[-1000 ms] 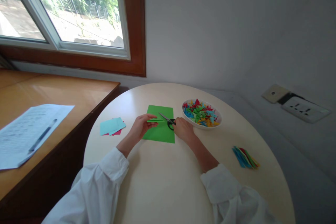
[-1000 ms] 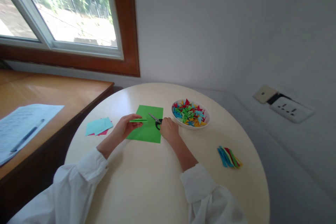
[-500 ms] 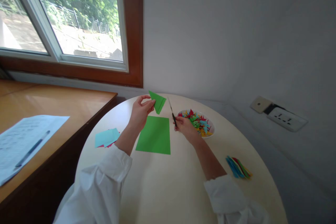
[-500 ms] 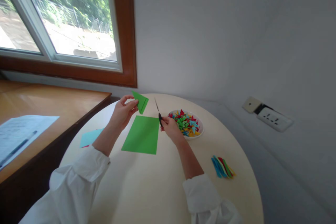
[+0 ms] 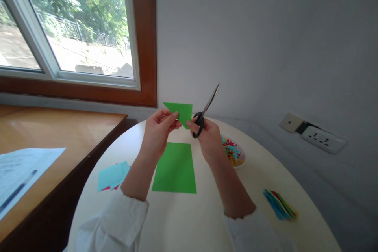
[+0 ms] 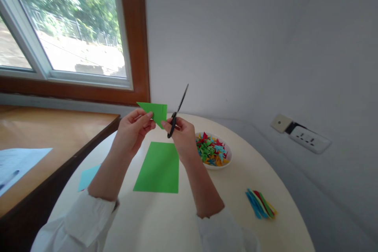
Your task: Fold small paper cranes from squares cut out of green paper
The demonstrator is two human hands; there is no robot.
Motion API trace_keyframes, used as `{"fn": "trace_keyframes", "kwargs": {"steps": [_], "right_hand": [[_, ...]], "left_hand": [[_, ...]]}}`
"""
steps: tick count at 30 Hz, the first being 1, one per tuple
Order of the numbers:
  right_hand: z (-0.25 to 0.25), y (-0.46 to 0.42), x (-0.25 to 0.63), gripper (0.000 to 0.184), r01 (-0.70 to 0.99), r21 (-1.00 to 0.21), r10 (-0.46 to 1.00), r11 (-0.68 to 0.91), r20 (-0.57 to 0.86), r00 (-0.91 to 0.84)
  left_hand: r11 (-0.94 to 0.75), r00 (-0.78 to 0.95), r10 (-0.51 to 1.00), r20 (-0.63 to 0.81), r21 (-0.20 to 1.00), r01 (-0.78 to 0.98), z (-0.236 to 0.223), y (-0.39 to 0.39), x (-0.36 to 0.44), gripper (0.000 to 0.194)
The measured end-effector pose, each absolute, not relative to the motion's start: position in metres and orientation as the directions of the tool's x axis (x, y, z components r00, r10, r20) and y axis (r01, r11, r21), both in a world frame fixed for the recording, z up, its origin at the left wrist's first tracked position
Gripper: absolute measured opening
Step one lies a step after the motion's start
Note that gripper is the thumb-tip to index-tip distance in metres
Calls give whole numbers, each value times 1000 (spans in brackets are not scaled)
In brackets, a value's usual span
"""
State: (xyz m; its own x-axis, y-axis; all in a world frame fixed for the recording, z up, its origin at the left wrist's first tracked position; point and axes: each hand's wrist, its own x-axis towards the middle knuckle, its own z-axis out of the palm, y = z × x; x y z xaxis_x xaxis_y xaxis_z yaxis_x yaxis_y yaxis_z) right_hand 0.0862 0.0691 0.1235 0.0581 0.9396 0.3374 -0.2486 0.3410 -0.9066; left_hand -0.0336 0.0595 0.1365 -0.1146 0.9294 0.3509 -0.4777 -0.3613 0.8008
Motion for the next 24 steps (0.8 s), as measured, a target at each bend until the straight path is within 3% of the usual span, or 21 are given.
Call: {"fn": "trace_keyframes", "kwargs": {"steps": [4, 11, 18, 24], "right_hand": [[121, 71, 87, 24, -267, -895, 933, 358, 356, 57], [122, 63, 95, 25, -265, -897, 917, 355, 389, -88], [121, 48, 102, 45, -87, -923, 899, 375, 385, -210], [106, 47, 98, 50, -80, -924, 824, 373, 369, -430]], "left_hand": [[-374, -20, 918, 397, 846, -381, 137, 58, -38, 19], [-410, 167, 895, 414, 910, -59, 141, 52, -44, 18], [-465, 43, 883, 467, 884, -51, 148, 42, -47, 24], [-526, -31, 851, 525, 846, -85, 151, 37, -45, 24]]}}
